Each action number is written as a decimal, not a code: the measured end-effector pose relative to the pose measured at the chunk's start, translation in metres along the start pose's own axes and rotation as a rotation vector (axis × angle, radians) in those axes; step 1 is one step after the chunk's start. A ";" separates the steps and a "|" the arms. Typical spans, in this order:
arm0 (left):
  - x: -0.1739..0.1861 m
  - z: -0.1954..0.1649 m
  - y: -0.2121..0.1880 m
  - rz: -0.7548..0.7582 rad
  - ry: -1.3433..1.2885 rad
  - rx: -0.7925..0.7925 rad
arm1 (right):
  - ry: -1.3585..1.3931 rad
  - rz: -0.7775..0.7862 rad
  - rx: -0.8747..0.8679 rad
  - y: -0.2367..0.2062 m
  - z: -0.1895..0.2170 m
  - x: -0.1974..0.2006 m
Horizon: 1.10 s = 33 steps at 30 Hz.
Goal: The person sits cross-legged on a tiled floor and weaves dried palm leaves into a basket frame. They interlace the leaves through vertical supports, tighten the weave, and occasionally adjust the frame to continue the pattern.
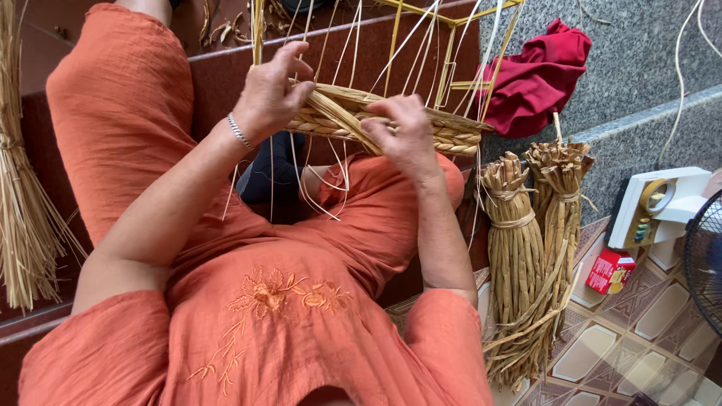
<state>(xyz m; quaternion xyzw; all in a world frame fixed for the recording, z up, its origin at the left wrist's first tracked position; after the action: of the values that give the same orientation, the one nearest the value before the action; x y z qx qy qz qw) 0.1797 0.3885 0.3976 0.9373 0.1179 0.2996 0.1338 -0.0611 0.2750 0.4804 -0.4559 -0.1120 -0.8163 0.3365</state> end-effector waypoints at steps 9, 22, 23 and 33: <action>-0.017 0.006 0.027 0.181 0.087 0.195 | 0.150 0.072 -0.126 0.008 0.008 -0.008; 0.001 -0.021 0.006 -0.018 0.109 -0.173 | 0.176 -0.018 -0.153 0.029 -0.003 -0.021; -0.003 -0.023 0.007 0.018 0.194 -0.238 | 0.188 -0.023 -0.149 0.031 0.000 -0.019; -0.031 -0.016 0.020 0.329 0.443 -0.321 | 0.677 0.199 -0.243 0.027 0.005 0.000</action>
<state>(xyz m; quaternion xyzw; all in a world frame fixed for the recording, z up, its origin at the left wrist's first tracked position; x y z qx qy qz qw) 0.1479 0.3633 0.4003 0.8228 -0.0579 0.5286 0.2006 -0.0402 0.2573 0.4803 -0.2055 0.1483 -0.8914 0.3757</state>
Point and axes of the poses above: each hand's wrist, its own y-axis towards the middle knuckle, its own x-axis out of the back of the hand, z = x × y, the point moved 1 cm from there along y, towards the middle knuckle, and after that the axes turned 14 degrees about -x, right-handed, at the moved point
